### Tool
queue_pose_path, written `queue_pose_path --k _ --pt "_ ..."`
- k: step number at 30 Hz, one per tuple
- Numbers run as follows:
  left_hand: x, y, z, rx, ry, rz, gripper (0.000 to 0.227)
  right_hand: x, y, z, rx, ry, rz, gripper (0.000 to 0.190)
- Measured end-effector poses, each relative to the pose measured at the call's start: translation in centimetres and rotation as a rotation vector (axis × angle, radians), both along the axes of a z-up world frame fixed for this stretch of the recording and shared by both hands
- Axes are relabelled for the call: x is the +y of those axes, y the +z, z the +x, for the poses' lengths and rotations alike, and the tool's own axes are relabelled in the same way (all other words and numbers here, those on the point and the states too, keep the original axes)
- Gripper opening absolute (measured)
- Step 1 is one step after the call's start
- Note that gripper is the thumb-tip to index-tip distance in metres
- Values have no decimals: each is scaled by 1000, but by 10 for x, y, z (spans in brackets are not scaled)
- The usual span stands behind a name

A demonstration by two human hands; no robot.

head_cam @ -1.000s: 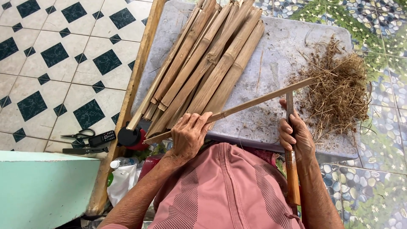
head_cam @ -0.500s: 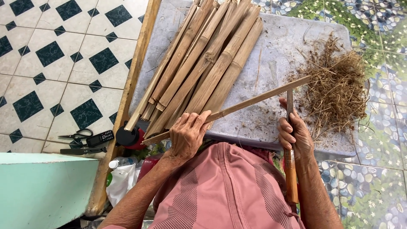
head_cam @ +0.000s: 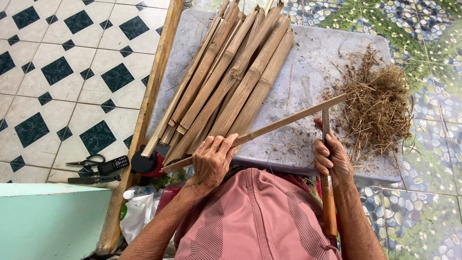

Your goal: The person uses a machete to shave and smooth a bamboo stick held in the left hand. The person repeatedly draws the blade along the stick's length to remove the outer layer and create a smooth surface. Shavings accumulate on the work surface.

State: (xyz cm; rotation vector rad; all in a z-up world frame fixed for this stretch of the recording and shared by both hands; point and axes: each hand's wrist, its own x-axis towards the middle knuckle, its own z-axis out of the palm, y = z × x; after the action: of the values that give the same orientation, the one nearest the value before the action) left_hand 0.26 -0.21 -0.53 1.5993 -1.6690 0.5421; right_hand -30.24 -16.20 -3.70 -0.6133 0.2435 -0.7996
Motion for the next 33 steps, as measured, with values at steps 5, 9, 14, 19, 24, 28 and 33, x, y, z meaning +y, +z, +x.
queue_pose_path --k 5,9,14,19,24,28,33 --pt "-1 -3 1 1 -1 13 23 0 -1 0 3 -2 -7 55" --pt "2 -1 1 8 -8 24 22 0 -5 -2 -33 11 1 55" --pt "0 -11 1 -7 17 29 21 0 -4 -1 -38 23 -4 54" --pt "-1 -13 -1 15 47 31 20 0 -4 -2 -21 38 -1 54" --pt "2 -3 -1 74 45 55 23 2 4 2 126 21 -34 53" --pt "7 5 1 141 58 66 32 20 36 35 331 -47 -21 44" --pt "12 8 2 287 60 152 26 27 51 86 506 42 -133 47"
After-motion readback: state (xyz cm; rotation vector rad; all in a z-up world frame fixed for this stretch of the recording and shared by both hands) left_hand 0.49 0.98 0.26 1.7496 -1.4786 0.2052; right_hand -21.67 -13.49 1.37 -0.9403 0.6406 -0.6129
